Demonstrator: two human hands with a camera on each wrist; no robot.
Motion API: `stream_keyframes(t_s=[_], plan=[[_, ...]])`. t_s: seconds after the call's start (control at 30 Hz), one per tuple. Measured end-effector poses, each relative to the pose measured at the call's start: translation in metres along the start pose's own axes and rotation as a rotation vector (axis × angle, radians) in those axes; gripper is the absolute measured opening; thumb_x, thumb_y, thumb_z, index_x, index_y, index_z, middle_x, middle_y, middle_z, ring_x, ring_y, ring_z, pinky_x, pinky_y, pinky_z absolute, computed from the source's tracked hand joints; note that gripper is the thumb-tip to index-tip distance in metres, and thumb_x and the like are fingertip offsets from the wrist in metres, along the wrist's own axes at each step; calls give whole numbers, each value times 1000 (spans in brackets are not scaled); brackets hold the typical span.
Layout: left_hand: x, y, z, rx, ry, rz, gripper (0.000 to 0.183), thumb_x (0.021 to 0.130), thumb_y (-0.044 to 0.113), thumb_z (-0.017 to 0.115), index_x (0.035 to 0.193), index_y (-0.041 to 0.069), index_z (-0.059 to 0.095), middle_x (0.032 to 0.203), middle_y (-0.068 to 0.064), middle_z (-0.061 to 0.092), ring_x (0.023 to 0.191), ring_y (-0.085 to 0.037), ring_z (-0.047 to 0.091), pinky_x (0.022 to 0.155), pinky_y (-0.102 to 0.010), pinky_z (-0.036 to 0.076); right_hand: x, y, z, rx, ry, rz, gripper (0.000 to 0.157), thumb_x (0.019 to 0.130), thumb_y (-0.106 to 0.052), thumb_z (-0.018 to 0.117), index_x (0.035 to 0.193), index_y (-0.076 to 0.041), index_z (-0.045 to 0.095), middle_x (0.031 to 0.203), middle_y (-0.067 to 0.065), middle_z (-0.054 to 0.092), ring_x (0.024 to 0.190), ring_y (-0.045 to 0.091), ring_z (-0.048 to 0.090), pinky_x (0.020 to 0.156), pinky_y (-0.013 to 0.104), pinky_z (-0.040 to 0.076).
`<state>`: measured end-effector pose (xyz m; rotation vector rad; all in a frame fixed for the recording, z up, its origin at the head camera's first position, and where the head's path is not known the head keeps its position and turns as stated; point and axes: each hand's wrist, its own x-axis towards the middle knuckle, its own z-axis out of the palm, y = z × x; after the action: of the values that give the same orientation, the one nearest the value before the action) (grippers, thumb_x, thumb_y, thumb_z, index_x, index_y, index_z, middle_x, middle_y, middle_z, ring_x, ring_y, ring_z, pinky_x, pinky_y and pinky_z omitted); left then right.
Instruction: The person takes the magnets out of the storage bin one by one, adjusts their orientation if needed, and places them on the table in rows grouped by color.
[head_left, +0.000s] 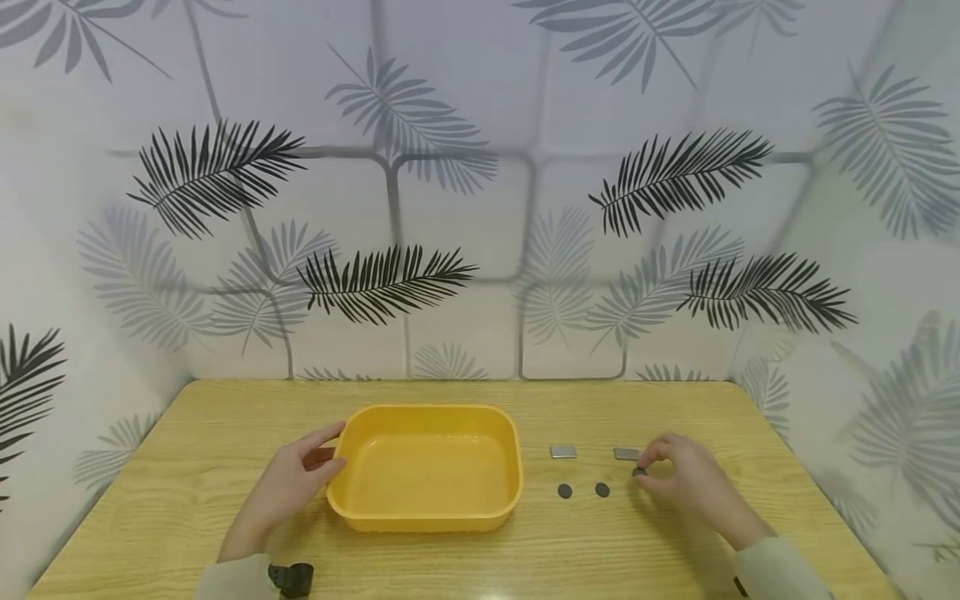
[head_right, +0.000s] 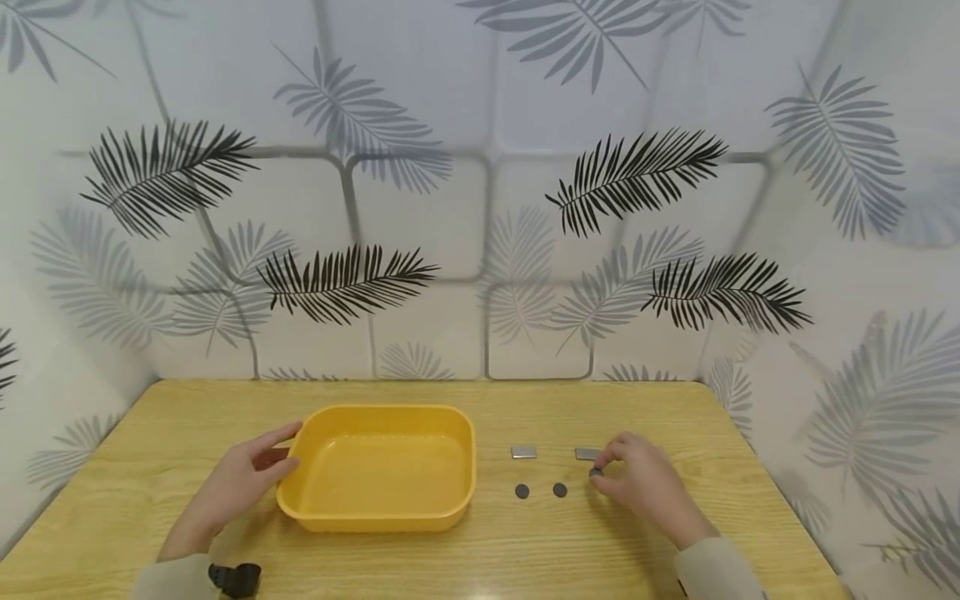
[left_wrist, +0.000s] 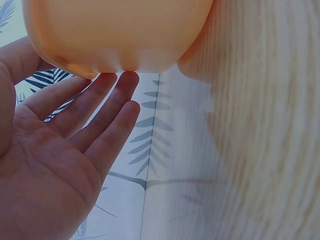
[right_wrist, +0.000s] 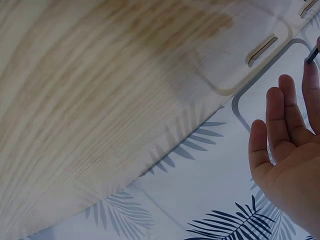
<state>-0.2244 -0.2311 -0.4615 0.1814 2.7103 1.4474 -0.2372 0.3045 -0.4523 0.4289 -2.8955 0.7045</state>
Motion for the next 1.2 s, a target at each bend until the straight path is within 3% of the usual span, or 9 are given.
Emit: stream_keyframes(t_s=[0.27, 0.4, 0.53, 0.97, 1.2], plan=[[-1, 1, 0, 1, -3, -1, 61, 103, 17, 64, 158, 3, 41, 158, -28, 44, 131, -41, 62, 93, -36, 63, -4, 9, 3, -18, -62, 31, 12, 83, -19, 86, 83, -19, 74, 110, 6, 71, 105, 34, 69, 90, 57, 58], [-1, 1, 1, -4, -5, 1, 61, 103, 17, 64, 157, 3, 42, 158, -27, 45, 130, -41, 62, 94, -36, 63, -4, 13, 7, -45, -95, 41, 14, 81, -22, 87, 83, -20, 73, 108, 3, 71, 102, 30, 69, 90, 56, 58], [-2, 2, 1, -3, -5, -2, 60, 103, 17, 65, 157, 4, 42, 157, -27, 46, 130, -41, 62, 94, -36, 63, -5, 17, 10, -66, -127, 49, 14, 81, -24, 87, 82, -22, 73, 105, 0, 68, 98, 23, 66, 87, 54, 56], [-3, 5, 2, 1, -4, -4, 60, 102, 17, 65, 157, 5, 43, 159, -27, 43, 132, -42, 60, 96, -38, 62, -7, 19, 6, -64, -148, 43, 16, 80, -23, 88, 86, -19, 74, 104, 1, 65, 94, 18, 61, 82, 42, 55], [-2, 6, 0, 4, -18, 11, 64, 103, 21, 65, 159, 7, 39, 160, -24, 43, 134, -42, 58, 101, -43, 60, -6, 17, 0, -46, -171, 57, 17, 82, -25, 87, 91, -16, 74, 112, 8, 67, 103, 30, 66, 90, 54, 58]])
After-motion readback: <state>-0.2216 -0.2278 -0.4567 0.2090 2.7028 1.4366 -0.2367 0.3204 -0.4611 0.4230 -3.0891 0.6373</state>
